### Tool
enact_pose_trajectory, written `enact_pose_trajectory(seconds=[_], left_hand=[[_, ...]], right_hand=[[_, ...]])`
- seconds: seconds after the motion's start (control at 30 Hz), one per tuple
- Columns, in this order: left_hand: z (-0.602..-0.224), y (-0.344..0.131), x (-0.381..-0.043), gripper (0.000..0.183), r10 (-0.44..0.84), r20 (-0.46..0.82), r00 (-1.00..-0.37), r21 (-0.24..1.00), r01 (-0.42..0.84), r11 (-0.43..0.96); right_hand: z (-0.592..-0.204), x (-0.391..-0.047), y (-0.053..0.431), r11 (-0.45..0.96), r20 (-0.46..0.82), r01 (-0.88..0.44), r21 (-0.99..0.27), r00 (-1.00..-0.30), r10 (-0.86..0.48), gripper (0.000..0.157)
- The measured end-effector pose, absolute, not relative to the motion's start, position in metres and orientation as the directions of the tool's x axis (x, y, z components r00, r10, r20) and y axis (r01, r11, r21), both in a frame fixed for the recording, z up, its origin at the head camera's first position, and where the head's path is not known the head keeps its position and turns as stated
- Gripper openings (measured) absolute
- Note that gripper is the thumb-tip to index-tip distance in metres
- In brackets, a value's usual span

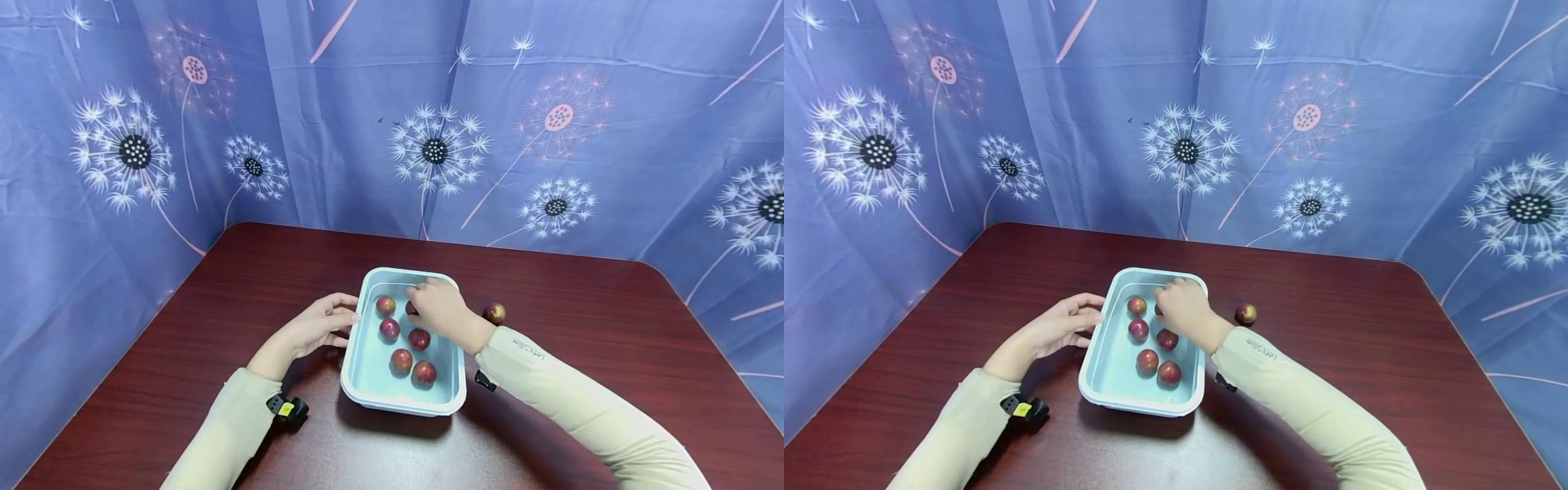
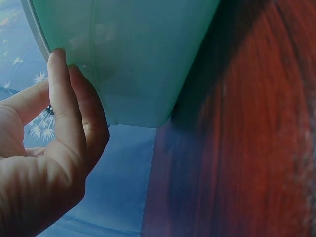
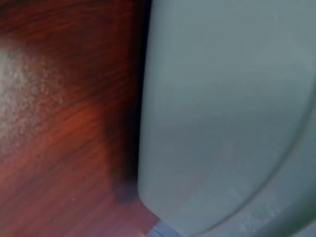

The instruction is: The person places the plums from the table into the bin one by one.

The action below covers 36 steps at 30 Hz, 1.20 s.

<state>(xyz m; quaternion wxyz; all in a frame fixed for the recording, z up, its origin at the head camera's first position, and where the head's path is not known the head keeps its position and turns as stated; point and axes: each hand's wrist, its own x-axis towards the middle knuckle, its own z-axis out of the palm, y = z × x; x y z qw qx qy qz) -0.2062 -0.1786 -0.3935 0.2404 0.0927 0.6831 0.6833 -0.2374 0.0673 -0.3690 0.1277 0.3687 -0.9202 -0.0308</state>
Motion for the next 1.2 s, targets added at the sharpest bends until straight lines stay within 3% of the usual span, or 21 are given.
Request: enact_pose_trajectory(seconds=[0.73, 1.2], left_hand=[[-0.392, -0.177, -0.205, 0.046, 0.456, -0.206, -0.866, 0.977, -0.210, 0.043], [-0.393, -0.178, -0.206, 0.046, 0.454, -0.207, -0.866, 0.977, -0.210, 0.044]], right_hand=[[-0.382, -0.239, 0.066, 0.749, 0.154, -0.644, 0.156, -0.733, -0.663, 0.026], [-0.382, -0.240, 0.066, 0.739, 0.191, -0.659, 0.141, -0.715, -0.673, 0.026]])
